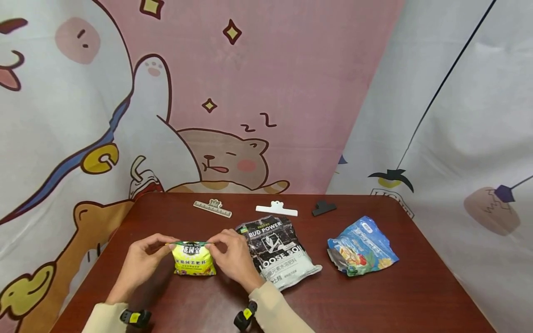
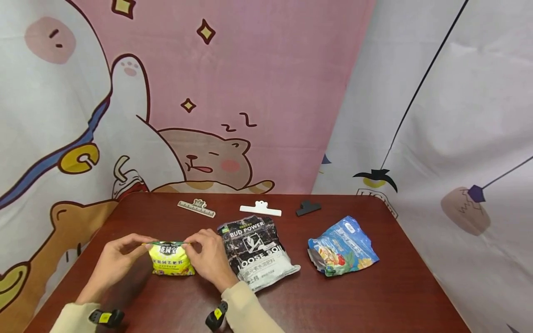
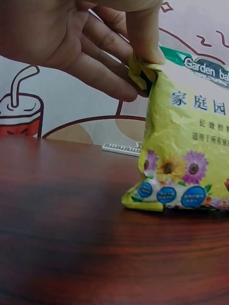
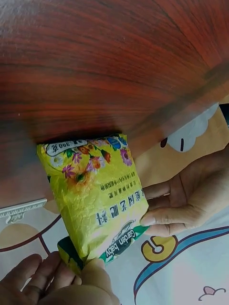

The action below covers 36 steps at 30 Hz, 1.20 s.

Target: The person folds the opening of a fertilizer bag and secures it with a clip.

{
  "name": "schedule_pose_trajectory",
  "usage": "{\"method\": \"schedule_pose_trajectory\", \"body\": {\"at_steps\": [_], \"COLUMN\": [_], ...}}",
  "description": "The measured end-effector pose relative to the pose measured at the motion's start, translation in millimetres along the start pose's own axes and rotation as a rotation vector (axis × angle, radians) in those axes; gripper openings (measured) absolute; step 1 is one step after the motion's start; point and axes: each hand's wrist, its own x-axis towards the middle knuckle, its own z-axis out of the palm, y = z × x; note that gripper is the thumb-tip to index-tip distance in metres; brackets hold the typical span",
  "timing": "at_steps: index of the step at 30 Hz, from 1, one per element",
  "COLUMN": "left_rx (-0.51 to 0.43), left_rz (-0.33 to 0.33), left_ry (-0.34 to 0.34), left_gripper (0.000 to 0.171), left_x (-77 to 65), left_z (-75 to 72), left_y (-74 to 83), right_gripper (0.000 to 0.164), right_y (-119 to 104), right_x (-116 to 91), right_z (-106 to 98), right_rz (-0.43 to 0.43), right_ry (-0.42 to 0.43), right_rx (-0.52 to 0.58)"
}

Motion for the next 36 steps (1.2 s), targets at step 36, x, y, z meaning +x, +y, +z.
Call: {"method": "schedule_pose_trajectory", "body": {"at_steps": [36], "left_rx": [0.183], "left_rz": [0.455], "left_ry": [0.033], "left_gripper": [0.027], "left_x": [2.5], "left_z": [9.9], "left_y": [33.3], "right_gripper": [0.004], "right_y": [-26], "right_x": [11], "right_z": [10], "right_rz": [-0.224], "right_ry": [-0.077], "right_rx": [-0.198]}}
